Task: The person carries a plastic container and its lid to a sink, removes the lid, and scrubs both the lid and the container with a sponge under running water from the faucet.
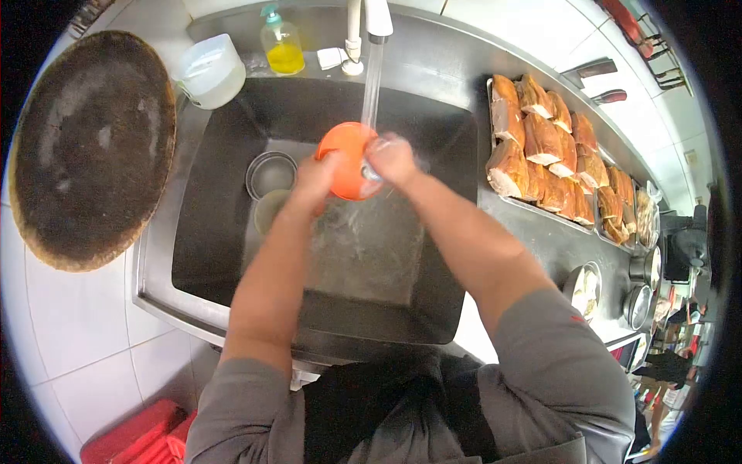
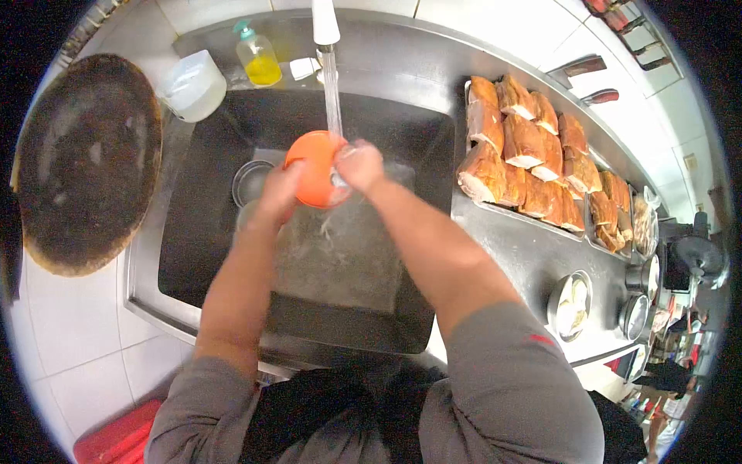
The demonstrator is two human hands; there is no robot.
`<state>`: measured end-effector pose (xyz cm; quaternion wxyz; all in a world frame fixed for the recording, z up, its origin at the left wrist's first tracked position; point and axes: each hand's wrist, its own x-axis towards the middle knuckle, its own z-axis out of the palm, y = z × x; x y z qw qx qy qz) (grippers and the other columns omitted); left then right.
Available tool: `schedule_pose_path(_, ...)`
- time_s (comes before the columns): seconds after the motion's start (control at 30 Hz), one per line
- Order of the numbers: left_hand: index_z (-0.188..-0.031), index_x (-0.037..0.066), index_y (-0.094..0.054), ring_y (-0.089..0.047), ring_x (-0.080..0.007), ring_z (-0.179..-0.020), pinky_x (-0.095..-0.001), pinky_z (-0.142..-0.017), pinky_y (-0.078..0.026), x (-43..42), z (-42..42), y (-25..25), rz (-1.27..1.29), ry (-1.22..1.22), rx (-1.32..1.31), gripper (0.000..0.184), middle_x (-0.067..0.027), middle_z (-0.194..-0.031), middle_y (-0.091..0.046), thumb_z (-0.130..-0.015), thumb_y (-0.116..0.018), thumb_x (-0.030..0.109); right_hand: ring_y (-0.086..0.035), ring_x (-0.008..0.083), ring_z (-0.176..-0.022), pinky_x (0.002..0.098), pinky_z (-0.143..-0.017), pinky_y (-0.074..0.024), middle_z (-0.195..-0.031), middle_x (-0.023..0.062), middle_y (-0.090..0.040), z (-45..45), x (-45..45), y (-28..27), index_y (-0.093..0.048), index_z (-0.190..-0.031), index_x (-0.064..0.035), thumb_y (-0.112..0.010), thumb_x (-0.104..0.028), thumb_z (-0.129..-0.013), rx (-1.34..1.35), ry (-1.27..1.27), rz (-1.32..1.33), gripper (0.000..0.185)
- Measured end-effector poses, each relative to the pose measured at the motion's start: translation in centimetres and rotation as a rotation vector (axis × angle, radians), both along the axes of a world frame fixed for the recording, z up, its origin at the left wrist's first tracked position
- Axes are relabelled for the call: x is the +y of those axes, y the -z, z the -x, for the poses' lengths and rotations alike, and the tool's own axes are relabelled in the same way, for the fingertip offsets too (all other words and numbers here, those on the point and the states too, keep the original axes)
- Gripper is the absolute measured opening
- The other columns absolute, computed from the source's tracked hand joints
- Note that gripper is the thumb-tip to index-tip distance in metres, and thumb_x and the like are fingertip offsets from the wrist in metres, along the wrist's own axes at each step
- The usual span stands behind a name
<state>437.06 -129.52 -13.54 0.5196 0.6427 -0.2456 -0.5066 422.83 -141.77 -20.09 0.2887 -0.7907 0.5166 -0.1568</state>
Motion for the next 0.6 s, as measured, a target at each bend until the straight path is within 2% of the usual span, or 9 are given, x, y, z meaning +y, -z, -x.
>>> schedule_pose_path(0.03,-0.129,-0.004,-0.052,-0.066,-0.0268,-0.103,-0.0417,-0.087,-0.054,0.0,0.0,-1.8,-0.156,0.050,0.242,0.043,-0.0133,-0.120,-0.063,-0.102,-0.049,0.029,-0.067,0.0342,-0.098,0.0431,-0.089,-0.0517,-0.104,0.0226,-0.068,0.4,-0.5,-1.2,-0.066,-0.112,-0.0035,-0.062,-0.025,-0.084,0.030,-0.055,0.027,0.035)
schedule_pose_path(0.07,-0.130,-0.003,-0.051,-0.065,-0.0276,-0.105,-0.0441,-0.087,-0.054,-1.3,-0.3,0.6,-0.019,0.029,0.412,0.044,-0.0136,-0.123,-0.062,-0.102,-0.049,0.031,-0.066,0.0351,-0.100,0.0439,-0.090,-0.0512,-0.107,0.0230,-0.068,0.9,-1.0,-2.5,-0.066,-0.114,-0.0043,-0.064,-0.027,-0.082,0.058,-0.108,0.056,0.039)
schedule_pose_path(0.13,-0.133,-0.001,-0.048,-0.064,-0.0293,-0.109,-0.0490,-0.086,-0.054,-4.9,-1.2,7.1,0.270,-0.014,0.747,0.047,-0.0141,-0.128,-0.060,-0.102,-0.048,0.034,-0.067,0.0355,-0.100,0.0441,-0.091,-0.0509,-0.108,0.0231,-0.068,-0.2,0.3,-9.0,-0.065,-0.113,-0.0029,-0.067,-0.029,-0.079,0.027,0.213,-0.078,0.043)
schedule_pose_path(0.27,-0.131,-0.002,-0.046,-0.060,-0.0282,-0.111,-0.0464,-0.094,-0.051,-6.2,1.7,5.5,0.432,-0.238,0.783,0.046,-0.0144,-0.126,-0.058,-0.103,-0.046,0.035,-0.069,0.0352,-0.094,0.0417,-0.080,-0.0557,-0.100,0.0224,-0.070,-0.5,-0.3,-4.0,-0.062,-0.109,0.0021,-0.068,-0.025,-0.078,-0.374,0.551,-0.368,0.042)
schedule_pose_path(0.3,-0.132,-0.001,-0.046,-0.060,-0.0283,-0.111,-0.0460,-0.094,-0.051,-6.0,2.2,5.0,0.445,-0.264,0.794,0.045,-0.0144,-0.127,-0.058,-0.104,-0.045,0.034,-0.071,0.0335,-0.089,0.0413,-0.071,-0.0571,-0.096,0.0237,-0.069,-0.5,2.7,-7.2,-0.060,-0.108,0.0064,-0.067,-0.026,-0.080,-0.410,0.592,-0.380,0.043)
schedule_pose_path(0.4,-0.133,-0.001,-0.045,-0.060,-0.0287,-0.111,-0.0455,-0.095,-0.051,-4.7,2.8,4.3,0.322,-0.366,0.705,0.044,-0.0142,-0.129,-0.057,-0.104,-0.044,0.032,-0.070,0.0288,-0.083,0.0389,-0.065,-0.0568,-0.098,0.0210,-0.068,2.1,4.9,-9.1,-0.053,-0.121,0.0101,-0.070,-0.028,-0.081,-0.488,0.323,-0.939,0.058)
schedule_pose_path(0.5,-0.135,0.001,-0.044,-0.059,-0.0291,-0.114,-0.0461,-0.097,-0.049,-3.4,1.2,6.3,0.323,-0.310,0.725,0.045,-0.0138,-0.130,-0.056,-0.104,-0.044,0.033,-0.071,0.0315,-0.084,0.0443,-0.066,-0.0569,-0.094,0.0248,-0.069,3.4,3.6,-10.5,-0.057,-0.114,0.0077,-0.070,-0.031,-0.079,0.107,-0.047,-0.219,0.054)
schedule_pose_path(0.53,-0.136,0.001,-0.044,-0.059,-0.0293,-0.115,-0.0465,-0.098,-0.049,-3.0,0.7,7.5,0.358,-0.269,0.763,0.045,-0.0136,-0.131,-0.056,-0.104,-0.044,0.033,-0.071,0.0306,-0.089,0.0433,-0.076,-0.0562,-0.096,0.0258,-0.068,2.6,4.5,-14.4,-0.056,-0.118,0.0045,-0.072,-0.031,-0.076,0.040,0.065,-0.333,0.057)
schedule_pose_path(0.6,-0.137,0.003,-0.044,-0.058,-0.0288,-0.118,-0.0464,-0.100,-0.047,-2.5,1.0,8.7,0.368,-0.141,0.811,0.047,-0.0136,-0.132,-0.056,-0.104,-0.042,0.036,-0.069,0.0304,-0.098,0.0416,-0.087,-0.0536,-0.101,0.0269,-0.067,2.0,3.2,-14.4,-0.056,-0.121,0.0010,-0.072,-0.028,-0.076,-0.035,-0.136,-0.077,0.056)
